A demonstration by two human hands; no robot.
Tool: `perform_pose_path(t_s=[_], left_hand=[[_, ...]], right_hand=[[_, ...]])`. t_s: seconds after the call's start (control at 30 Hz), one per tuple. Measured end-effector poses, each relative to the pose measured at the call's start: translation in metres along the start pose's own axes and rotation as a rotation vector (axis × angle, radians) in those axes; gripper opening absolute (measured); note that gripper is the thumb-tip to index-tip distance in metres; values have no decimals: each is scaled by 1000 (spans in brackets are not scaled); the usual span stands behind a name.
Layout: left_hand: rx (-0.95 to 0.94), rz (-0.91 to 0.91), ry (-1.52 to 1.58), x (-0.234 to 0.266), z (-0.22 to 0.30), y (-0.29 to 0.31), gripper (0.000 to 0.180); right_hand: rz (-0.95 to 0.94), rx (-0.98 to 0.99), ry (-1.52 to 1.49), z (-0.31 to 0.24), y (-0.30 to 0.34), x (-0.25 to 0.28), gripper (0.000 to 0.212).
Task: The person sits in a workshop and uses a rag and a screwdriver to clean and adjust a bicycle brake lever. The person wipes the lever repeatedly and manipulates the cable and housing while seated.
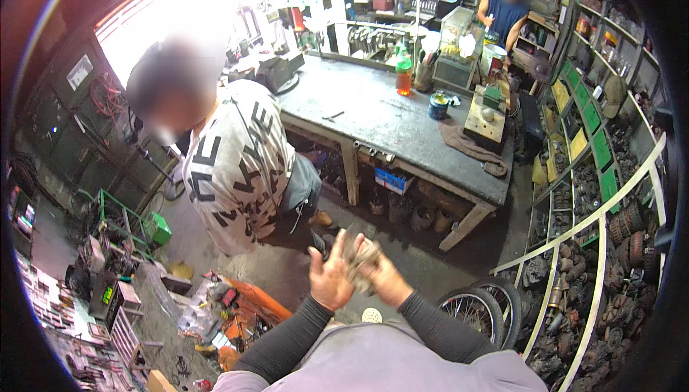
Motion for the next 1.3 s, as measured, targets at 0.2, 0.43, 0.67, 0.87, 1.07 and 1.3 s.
perform_pose_path(t_s=[0.2, 0.43, 0.67, 0.87, 1.07, 1.3], left_hand=[[171, -43, -335, 35, -33, -1, 100], [511, 58, -622, 81, 1, -1, 84], [293, 386, -1670, 251, 100, 36, 53], [1032, 331, -2166, 452, 160, 190, 63], [1329, 313, -2009, 483, 170, 275, 69], [984, 290, -2011, 474, 176, 188, 68]], right_hand=[[92, -87, 296, 18, 20, 10, 28], [265, -248, 795, 75, 56, 124, 32], [90, -819, 1177, 231, 232, 268, 42], [35, -936, 1063, 222, 240, 210, 38], [-5, -868, 1034, 210, 171, 170, 34], [-136, -785, 1095, 194, 117, 153, 31]])
Point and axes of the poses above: each hand's wrist, its own y-axis away from the middle knuckle, its own x-axis out of the back of the hand, z = x × y, the point moved 5 cm from there along -y, towards the middle knuckle, and after that the axes turned 2 degrees about -x, right-handed, at the moved point
